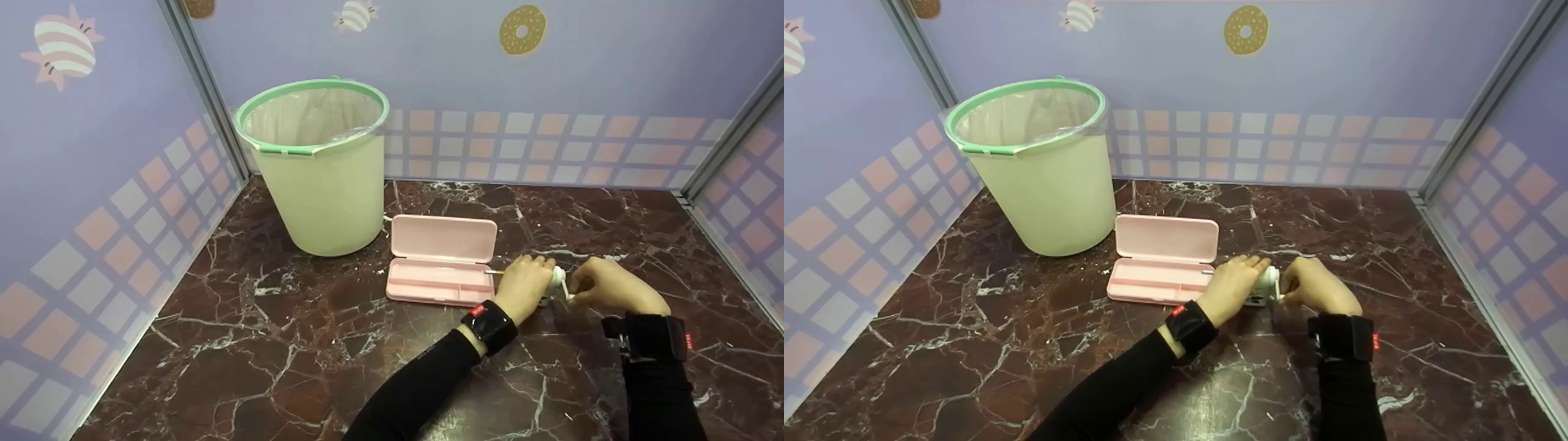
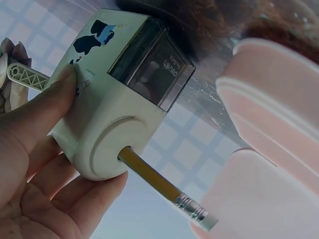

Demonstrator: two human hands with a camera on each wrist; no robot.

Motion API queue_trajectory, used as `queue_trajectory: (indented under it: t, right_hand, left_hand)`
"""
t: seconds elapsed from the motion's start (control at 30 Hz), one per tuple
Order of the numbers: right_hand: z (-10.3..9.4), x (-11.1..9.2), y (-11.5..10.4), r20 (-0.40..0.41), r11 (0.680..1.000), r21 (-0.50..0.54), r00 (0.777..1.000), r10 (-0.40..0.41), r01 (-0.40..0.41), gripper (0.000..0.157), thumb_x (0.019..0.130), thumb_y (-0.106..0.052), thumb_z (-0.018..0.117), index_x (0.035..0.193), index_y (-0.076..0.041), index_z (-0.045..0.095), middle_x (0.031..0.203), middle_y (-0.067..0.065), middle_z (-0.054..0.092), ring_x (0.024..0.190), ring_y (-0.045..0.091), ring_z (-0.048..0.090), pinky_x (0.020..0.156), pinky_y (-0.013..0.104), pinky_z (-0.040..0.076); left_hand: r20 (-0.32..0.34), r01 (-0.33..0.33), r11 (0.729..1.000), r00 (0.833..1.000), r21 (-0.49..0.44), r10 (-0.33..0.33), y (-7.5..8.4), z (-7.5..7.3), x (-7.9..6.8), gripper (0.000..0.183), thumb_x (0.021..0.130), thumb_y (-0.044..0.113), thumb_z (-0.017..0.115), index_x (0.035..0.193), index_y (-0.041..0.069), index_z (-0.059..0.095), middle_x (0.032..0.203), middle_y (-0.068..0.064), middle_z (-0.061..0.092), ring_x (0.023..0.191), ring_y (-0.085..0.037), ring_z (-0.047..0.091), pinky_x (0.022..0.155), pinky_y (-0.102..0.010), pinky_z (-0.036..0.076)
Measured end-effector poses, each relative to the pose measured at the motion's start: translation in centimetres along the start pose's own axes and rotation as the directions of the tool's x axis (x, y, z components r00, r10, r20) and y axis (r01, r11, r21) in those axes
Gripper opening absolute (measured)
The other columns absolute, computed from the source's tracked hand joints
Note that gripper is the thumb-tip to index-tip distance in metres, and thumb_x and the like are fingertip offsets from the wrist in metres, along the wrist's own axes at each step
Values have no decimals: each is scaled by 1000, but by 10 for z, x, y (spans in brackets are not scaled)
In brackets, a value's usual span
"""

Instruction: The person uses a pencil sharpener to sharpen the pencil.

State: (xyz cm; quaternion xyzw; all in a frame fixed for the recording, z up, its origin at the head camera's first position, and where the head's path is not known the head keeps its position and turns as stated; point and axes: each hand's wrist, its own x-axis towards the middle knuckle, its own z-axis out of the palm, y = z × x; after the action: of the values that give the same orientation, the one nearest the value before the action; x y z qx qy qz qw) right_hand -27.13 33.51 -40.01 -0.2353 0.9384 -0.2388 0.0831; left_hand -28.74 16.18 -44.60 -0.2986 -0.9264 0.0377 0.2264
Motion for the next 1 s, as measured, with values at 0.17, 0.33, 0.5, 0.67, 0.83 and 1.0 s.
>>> queue_trajectory:
  t: [0.17,0.33,0.5,0.67,0.83,1.0]
  right_hand:
    - [-3,-5,-1,-34,1000,-15,999,1,-2,11,73,-2,76,70,-9,68,66,-6,62,55,0,47,53,20,42]
    - [-5,-6,-4,-66,1000,-24,998,3,-4,13,74,-2,76,70,-12,69,67,-7,62,57,0,46,55,19,42]
    - [-8,-9,-6,-107,999,-32,994,-20,16,13,76,-2,75,70,-13,70,67,-7,65,57,-1,47,54,19,43]
    - [-11,-11,-5,-182,998,-50,983,-32,24,10,79,-4,77,73,-12,73,71,-2,72,60,-2,55,56,19,47]
    - [-12,-10,-5,-268,999,-46,963,13,-26,2,81,-5,77,79,-5,75,78,8,75,67,6,66,58,19,50]
    - [-10,-3,-4,-312,998,-18,949,52,-61,4,78,-2,79,80,-2,75,79,13,75,67,14,69,56,18,51]
  left_hand:
    - [-5,-8,1000,1000,4,8,2,-1,1,23,93,26,57,113,26,69,103,12,71,91,-6,65,86,-17,53]
    - [-16,-6,1000,1000,-8,6,1,-1,0,23,93,25,59,114,24,69,104,11,72,92,-6,66,87,-18,54]
    - [-44,-33,999,998,16,33,2,-1,0,20,94,25,58,111,24,69,101,11,72,88,-6,65,82,-17,53]
    - [-58,-60,997,996,51,63,3,1,0,24,95,25,57,116,24,69,102,11,71,88,-6,65,83,-17,54]
    - [-64,-83,994,994,65,87,1,2,-2,31,95,23,57,124,24,68,106,11,72,91,-6,66,87,-17,54]
    - [-44,-86,995,995,60,88,-2,4,-1,34,96,22,56,127,23,66,111,11,71,95,-7,66,90,-18,53]
